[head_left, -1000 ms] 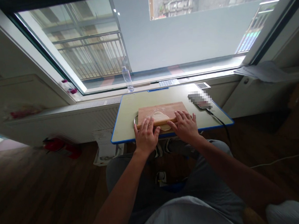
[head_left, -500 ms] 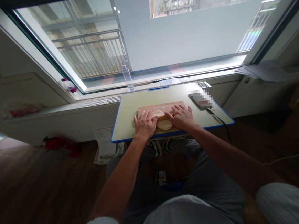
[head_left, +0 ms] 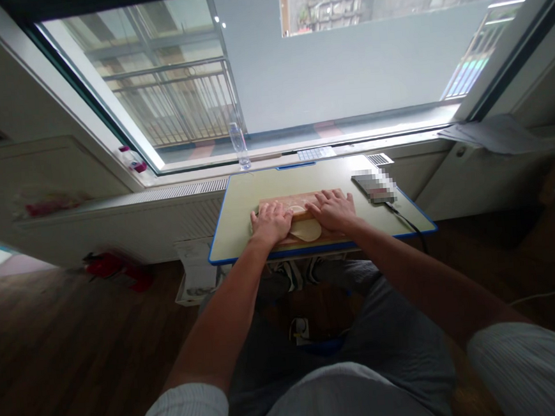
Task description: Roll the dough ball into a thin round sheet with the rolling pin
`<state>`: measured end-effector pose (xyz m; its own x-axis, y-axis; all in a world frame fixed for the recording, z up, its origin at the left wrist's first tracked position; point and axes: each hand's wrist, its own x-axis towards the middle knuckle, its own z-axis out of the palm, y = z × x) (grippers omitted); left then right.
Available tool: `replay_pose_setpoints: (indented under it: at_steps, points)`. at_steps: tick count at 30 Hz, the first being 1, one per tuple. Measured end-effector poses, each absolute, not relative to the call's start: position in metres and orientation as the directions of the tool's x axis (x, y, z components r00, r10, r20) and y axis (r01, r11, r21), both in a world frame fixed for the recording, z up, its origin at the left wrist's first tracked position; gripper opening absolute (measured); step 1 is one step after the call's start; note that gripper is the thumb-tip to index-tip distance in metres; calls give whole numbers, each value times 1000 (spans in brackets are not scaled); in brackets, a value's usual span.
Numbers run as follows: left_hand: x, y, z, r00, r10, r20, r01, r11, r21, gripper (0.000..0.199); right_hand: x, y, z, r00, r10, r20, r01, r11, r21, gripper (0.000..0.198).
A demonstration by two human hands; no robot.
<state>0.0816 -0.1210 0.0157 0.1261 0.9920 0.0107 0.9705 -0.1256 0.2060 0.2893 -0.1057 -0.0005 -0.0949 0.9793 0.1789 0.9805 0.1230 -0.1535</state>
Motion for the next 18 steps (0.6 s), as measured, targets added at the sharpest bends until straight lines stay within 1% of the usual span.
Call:
replay_pose_setpoints:
  at_steps: [3, 6, 15, 18]
  points:
    - [81, -113, 17, 118, 993, -32, 973, -109, 203, 68, 289, -100, 1, -95, 983, 155, 983, 117, -144, 72]
    - [80, -105, 17, 126, 991, -41, 973, -115, 198, 69, 289, -95, 1, -98, 985, 139, 982, 118, -145, 70]
    - [78, -89, 13, 136, 991, 6, 975, -135, 178, 70, 290, -76, 0, -104, 988, 113, 984, 119, -134, 68]
    - [78, -83, 13, 141, 990, 2, 975, -139, 173, 71, 290, -70, 1, -119, 988, 96, 982, 131, -134, 65]
